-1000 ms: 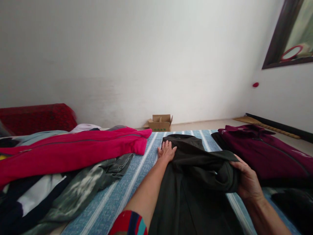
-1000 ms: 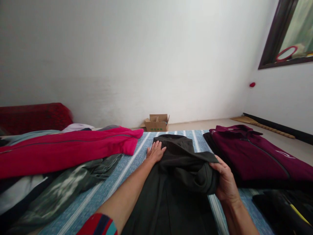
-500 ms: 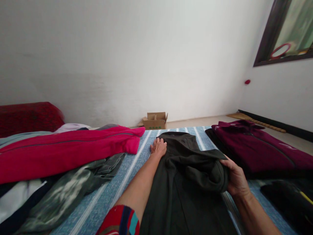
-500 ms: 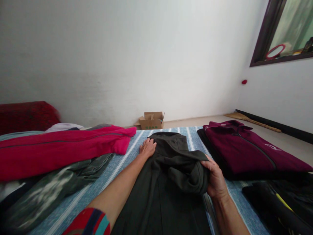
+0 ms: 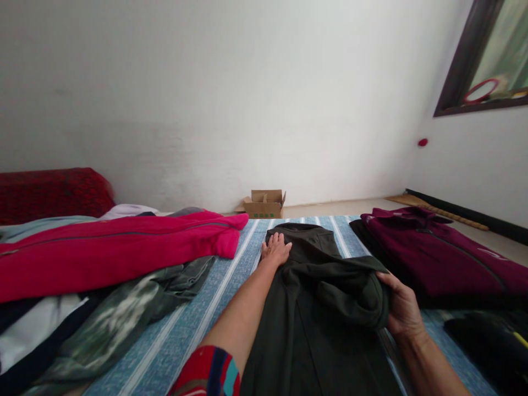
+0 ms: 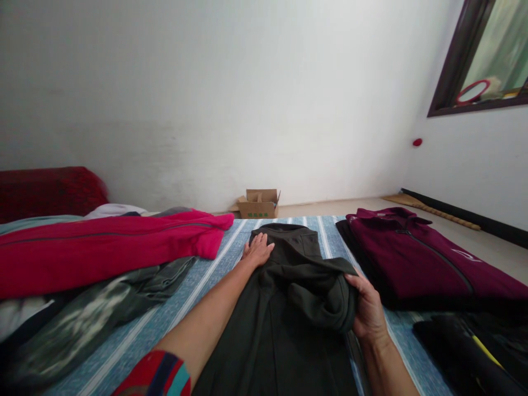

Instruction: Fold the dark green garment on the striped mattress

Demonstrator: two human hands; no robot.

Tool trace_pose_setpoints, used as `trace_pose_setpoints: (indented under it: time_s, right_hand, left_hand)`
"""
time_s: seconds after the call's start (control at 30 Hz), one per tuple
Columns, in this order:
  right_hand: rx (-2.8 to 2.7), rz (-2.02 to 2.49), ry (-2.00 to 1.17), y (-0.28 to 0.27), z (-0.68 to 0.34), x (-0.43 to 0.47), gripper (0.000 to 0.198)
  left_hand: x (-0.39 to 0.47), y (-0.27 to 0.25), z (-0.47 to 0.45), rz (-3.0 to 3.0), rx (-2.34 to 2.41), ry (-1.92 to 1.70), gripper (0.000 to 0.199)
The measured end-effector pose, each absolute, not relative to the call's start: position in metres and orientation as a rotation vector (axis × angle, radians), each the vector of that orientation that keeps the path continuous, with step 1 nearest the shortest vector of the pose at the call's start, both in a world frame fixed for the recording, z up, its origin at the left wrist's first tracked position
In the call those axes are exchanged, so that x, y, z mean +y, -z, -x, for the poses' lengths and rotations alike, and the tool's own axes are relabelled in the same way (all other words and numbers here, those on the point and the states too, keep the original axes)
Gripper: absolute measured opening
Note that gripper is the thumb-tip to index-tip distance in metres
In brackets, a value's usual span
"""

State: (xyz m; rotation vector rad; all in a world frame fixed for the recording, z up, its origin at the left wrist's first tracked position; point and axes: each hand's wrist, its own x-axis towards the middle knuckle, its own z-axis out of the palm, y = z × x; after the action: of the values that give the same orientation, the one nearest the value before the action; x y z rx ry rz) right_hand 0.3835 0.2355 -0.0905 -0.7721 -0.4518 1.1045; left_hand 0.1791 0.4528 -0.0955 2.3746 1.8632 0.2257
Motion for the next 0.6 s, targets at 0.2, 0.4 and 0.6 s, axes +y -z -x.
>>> trace_pose_setpoints:
  time_s: [0.2,0.4,0.6]
  right_hand:
    - [-0.408,0.726,-1.141,0.094,-0.384,0.236,0.015]
    - [-0.344,0.623,-1.210,0.092,-0.378,0.239,0.021]
    - [-0.403,0.549,-1.196,0.092,-0.374,0.243,0.017]
  left_hand:
    - [0.450,0.093,-0.178,-2.365,1.873,-0.181,0.061]
    - [0.427,0.082,-0.173,-2.489,1.769,-0.196,0.060]
    - [0.417,0.083,-0.169,-2.550,1.646,-0.104,0.060]
